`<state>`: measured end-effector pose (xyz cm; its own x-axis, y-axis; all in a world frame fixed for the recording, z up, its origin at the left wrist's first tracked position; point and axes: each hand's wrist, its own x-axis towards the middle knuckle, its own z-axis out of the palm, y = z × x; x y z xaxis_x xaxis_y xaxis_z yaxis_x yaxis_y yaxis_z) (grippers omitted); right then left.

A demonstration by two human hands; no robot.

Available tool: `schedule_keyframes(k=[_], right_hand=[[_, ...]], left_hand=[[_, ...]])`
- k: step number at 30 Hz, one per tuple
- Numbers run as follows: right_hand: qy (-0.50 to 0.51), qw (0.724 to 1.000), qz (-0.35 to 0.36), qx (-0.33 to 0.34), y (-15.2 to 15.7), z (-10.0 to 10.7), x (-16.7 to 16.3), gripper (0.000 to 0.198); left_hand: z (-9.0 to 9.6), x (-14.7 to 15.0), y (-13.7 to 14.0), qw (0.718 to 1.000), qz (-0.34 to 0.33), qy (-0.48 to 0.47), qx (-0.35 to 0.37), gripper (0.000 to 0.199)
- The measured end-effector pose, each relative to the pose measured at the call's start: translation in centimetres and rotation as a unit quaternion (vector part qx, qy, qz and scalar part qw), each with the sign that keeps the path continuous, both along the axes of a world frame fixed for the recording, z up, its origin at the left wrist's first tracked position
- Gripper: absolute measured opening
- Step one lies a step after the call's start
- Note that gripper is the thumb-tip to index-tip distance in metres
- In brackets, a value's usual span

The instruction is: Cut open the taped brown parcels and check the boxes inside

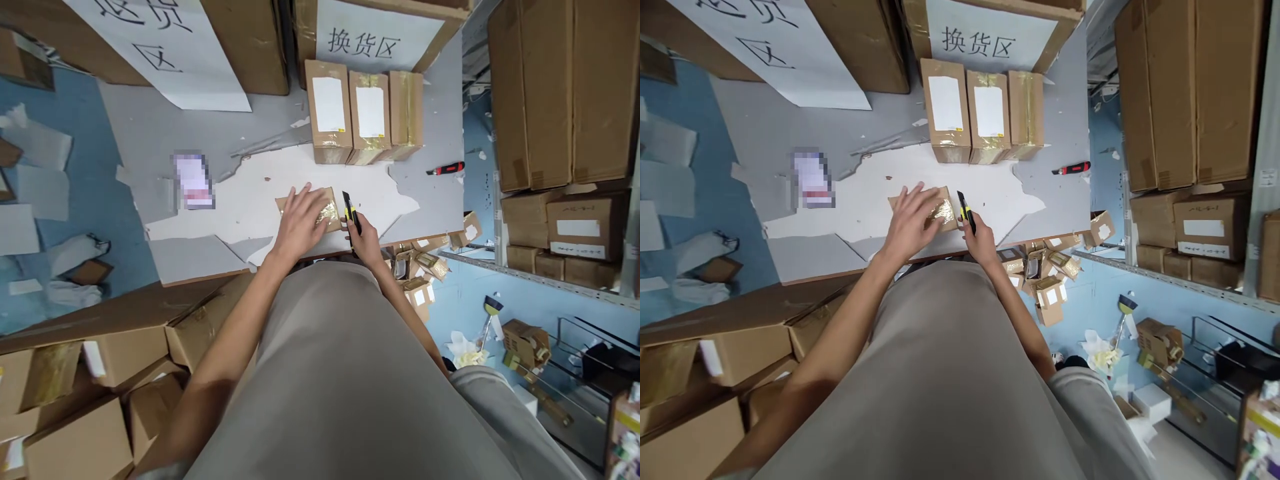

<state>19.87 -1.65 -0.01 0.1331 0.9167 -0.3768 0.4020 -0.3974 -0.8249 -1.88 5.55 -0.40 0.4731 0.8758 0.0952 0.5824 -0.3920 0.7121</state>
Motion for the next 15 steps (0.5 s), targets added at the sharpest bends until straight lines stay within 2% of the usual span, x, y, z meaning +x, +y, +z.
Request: schedule_keyframes(k=[1, 3, 9, 15], right_hand=[[-0.003, 1.000, -0.002, -0.003, -0.2, 0.2, 0.1, 0.051], [-0.022, 1.000, 0.001, -0.013, -0.7, 0.7, 0.0, 0.049], [-0.151, 0.986, 0.056, -0.037, -0.8, 3.4, -1.5, 0.053], [-0.308, 0.931, 0.141, -0.136, 1.0, 7.7, -3.8, 0.059]], left_hand=[[0.0, 0.6, 0.4, 0.999, -0.038, -0.001, -0.005, 0.037], [-0.2, 1.2, 0.7, 0.998, -0.068, -0.004, -0.017, 0.034], [-1.1, 0.6, -0.2, 0.997, -0.063, -0.023, -0.030, 0.032], [-1.0, 1.0, -0.1, 0.994, -0.043, -0.063, -0.077, 0.035]])
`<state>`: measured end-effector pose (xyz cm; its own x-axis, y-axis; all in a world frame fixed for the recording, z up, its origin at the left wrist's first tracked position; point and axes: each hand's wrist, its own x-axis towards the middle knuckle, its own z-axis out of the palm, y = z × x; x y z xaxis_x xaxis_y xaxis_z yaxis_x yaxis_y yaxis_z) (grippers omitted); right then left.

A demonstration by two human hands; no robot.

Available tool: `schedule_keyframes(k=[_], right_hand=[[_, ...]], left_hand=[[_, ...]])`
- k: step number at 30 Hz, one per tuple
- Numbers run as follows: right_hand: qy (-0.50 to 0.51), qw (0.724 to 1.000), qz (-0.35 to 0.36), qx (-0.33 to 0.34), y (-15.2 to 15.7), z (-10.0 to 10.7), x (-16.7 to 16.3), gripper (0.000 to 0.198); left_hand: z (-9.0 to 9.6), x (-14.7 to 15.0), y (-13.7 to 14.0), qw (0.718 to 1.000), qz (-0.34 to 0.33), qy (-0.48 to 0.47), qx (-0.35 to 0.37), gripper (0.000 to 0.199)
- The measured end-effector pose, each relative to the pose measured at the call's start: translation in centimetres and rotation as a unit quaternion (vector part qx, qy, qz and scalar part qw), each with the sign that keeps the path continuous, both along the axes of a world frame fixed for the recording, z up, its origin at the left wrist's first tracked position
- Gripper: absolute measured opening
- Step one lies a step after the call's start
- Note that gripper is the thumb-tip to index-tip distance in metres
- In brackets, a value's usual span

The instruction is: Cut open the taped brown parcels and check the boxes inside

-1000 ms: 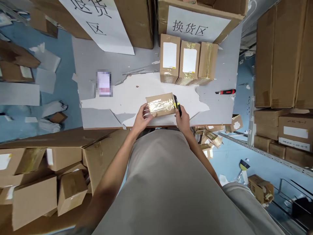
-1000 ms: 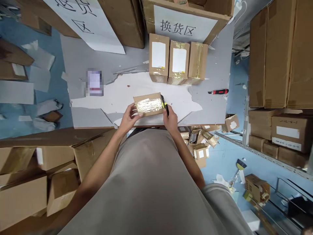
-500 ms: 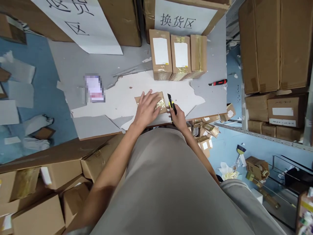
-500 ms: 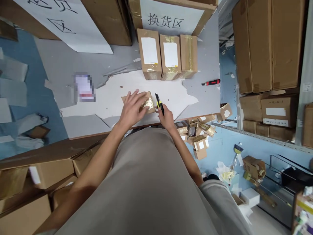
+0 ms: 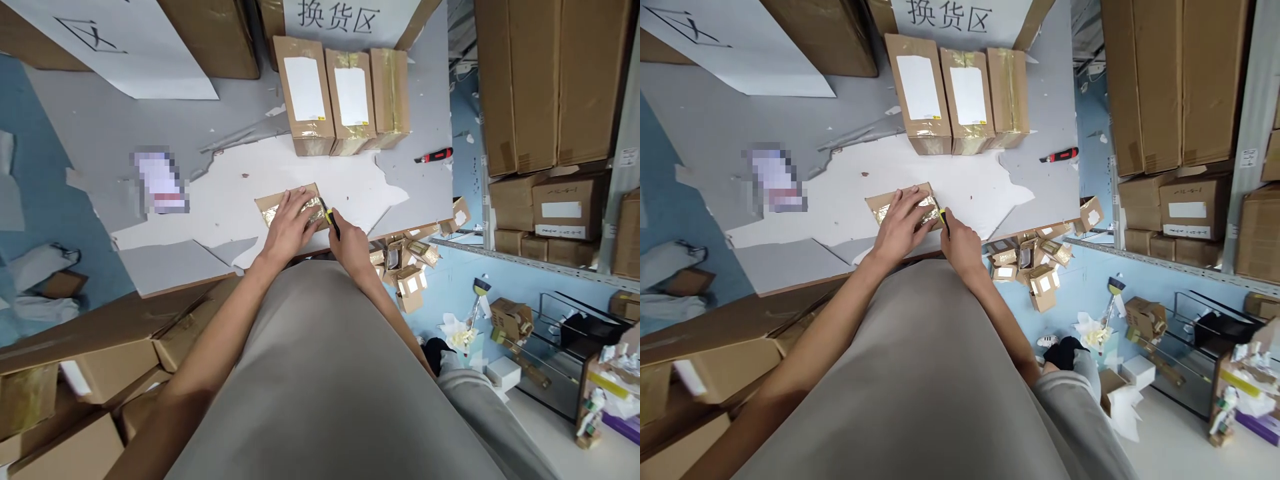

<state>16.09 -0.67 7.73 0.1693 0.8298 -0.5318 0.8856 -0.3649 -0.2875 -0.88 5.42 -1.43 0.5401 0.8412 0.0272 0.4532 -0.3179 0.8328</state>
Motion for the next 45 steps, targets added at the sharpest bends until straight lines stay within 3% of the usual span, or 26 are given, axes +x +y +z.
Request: schedule_keyframes(k=[6, 21, 29, 38, 45], right_hand=[[-0.114, 0.991, 0.019, -0.070, 0.5, 1.9, -2.4, 0.067], [-0.158, 0.984, 0.030, -0.080, 0.8, 2.3, -5.1, 0.068], [-0.159, 0.984, 0.018, -0.078, 1.1, 3.9, -5.7, 0.061], [-0.191, 0.978, 0.013, -0.085, 2.3, 2.7, -7.0, 0.060], [-0.206, 0.973, 0.001, -0.104, 2.2, 3.2, -6.6, 0.054]], left_hand=[[-0.3, 0.3, -0.1, 1.000, 0.000, -0.009, -0.006, 0.036], [-1.7, 0.3, -0.4, 0.999, 0.000, -0.040, -0.001, 0.036], [-1.8, 0.4, -0.2, 0.997, -0.003, -0.072, -0.017, 0.039], [-2.8, 1.2, -0.8, 0.997, 0.001, -0.070, -0.010, 0.035], [-2.9, 1.2, -1.0, 0.999, -0.005, -0.053, 0.002, 0.036]])
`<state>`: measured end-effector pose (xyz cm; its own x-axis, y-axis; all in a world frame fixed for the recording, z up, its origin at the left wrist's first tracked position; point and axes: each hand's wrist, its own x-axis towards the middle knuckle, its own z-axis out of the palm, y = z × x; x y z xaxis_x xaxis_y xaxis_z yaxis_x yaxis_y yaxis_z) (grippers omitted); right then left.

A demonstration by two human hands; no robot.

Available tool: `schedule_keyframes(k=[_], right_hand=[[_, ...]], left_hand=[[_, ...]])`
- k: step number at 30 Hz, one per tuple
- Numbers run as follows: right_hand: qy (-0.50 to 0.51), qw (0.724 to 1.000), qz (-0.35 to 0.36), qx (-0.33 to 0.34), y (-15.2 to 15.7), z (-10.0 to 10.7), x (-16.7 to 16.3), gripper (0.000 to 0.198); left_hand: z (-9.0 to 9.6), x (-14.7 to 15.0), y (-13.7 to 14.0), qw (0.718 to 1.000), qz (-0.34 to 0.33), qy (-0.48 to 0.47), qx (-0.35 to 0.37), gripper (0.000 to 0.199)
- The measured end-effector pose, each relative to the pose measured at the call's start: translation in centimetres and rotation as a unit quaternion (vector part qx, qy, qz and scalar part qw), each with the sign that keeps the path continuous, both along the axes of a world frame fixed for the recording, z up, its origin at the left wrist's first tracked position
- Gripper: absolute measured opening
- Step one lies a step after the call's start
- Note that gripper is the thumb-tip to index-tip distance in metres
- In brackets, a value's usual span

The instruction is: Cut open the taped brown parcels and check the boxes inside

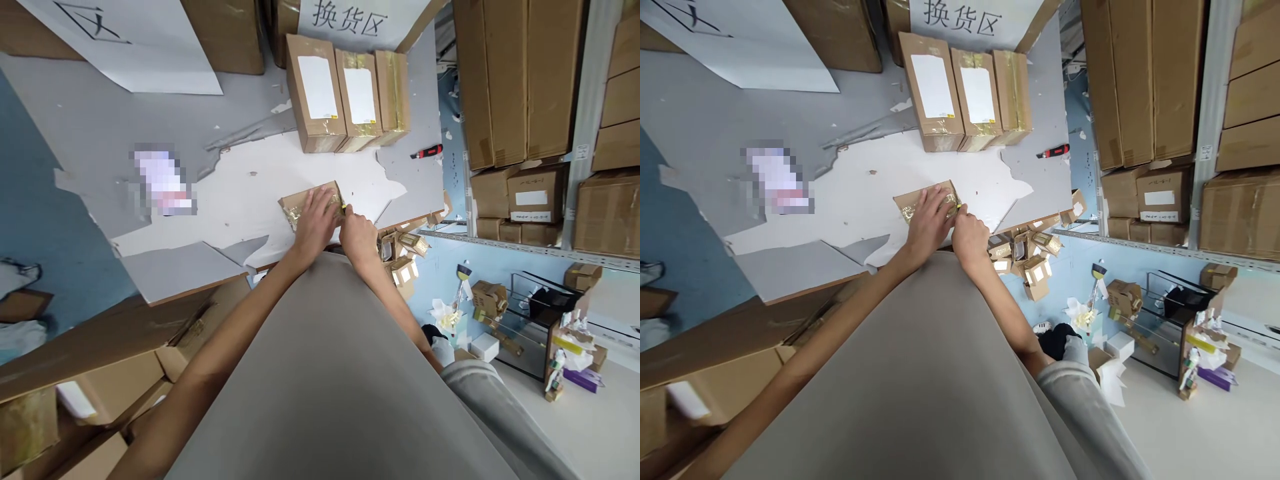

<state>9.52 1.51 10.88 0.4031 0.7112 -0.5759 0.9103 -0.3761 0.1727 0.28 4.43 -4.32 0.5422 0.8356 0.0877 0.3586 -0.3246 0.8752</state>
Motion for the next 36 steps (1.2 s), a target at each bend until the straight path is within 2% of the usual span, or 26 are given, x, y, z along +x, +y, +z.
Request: schedule_keyframes(k=[5, 8, 11, 17, 22, 26, 30, 36], right_hand=[[0.009, 1.000, -0.005, -0.020, -0.1, 0.7, 0.5, 0.047], [0.013, 1.000, -0.006, -0.017, 0.0, 0.4, 1.2, 0.045], [0.029, 1.000, 0.003, 0.000, 0.0, 0.0, 1.9, 0.045], [0.064, 0.997, 0.007, -0.029, -0.3, 0.6, 3.1, 0.039], [0.096, 0.995, 0.035, -0.011, -0.8, 0.1, 4.2, 0.041], [0.128, 0.990, 0.043, -0.029, -1.2, -0.1, 5.5, 0.041], [0.166, 0.985, 0.049, -0.024, -0.7, -0.4, 6.9, 0.040], [0.206, 0.975, 0.078, -0.045, -1.9, -0.2, 8.5, 0.050]], left_hand=[[-0.3, 0.0, -0.2, 1.000, -0.001, 0.003, 0.000, 0.033], [-0.2, 0.0, -0.3, 1.000, 0.005, 0.010, 0.003, 0.035], [0.0, -0.1, -0.5, 1.000, 0.010, 0.016, 0.005, 0.037], [0.8, 0.0, -1.1, 0.999, 0.019, 0.043, -0.004, 0.039], [1.3, 0.3, -1.9, 0.996, 0.036, 0.082, 0.016, 0.039], [1.8, 0.7, -3.1, 0.991, 0.032, 0.125, 0.038, 0.037], [2.2, 1.2, -3.4, 0.983, 0.062, 0.167, 0.045, 0.039], [2.4, 1.6, -3.5, 0.977, 0.092, 0.187, 0.043, 0.037]])
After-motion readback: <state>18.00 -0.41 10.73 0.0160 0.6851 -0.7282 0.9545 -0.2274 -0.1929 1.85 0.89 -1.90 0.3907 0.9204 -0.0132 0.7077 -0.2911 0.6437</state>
